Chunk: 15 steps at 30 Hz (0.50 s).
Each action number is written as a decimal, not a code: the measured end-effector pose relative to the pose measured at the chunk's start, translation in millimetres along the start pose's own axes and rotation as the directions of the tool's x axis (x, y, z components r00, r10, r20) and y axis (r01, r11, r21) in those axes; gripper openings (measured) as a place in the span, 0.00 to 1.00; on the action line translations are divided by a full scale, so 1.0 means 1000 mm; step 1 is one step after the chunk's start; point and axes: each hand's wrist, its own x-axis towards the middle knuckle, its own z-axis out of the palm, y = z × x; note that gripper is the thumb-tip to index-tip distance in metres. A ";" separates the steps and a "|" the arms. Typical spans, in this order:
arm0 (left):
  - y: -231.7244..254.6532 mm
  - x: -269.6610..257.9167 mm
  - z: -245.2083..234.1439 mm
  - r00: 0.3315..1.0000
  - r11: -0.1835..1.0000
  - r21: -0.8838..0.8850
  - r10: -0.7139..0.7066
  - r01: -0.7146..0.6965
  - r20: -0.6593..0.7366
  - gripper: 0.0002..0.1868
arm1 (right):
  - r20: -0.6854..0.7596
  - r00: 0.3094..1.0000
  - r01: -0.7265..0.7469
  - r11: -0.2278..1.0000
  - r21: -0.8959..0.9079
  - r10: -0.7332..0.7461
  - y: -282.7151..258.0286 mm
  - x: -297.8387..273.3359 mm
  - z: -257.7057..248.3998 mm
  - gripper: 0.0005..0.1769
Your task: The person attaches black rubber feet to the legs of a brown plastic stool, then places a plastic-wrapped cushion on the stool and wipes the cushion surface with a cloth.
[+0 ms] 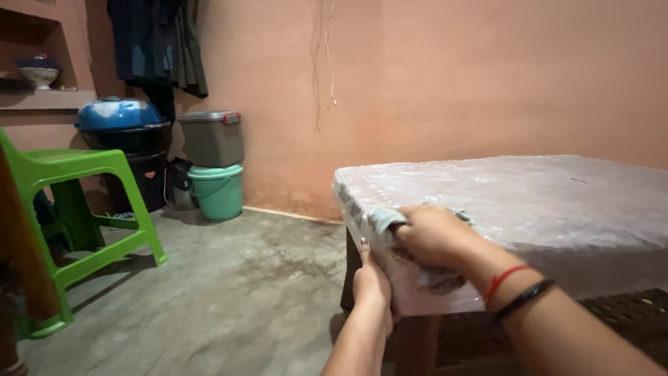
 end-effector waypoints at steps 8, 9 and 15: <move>0.010 -0.015 0.000 0.994 0.994 0.063 -0.079 0.084 -0.080 0.49 | 0.018 0.999 -0.040 0.999 -0.035 0.041 0.093 0.088 0.009 0.24; 0.010 -0.014 0.000 0.992 0.992 0.086 -0.081 0.089 -0.093 0.50 | 0.042 0.996 -0.071 0.997 -0.036 0.072 0.106 0.100 0.011 0.23; 0.001 0.001 -0.002 0.995 0.979 0.201 -0.021 0.041 -0.100 0.55 | 0.122 0.984 -0.107 0.977 -0.183 0.131 0.156 0.160 0.011 0.22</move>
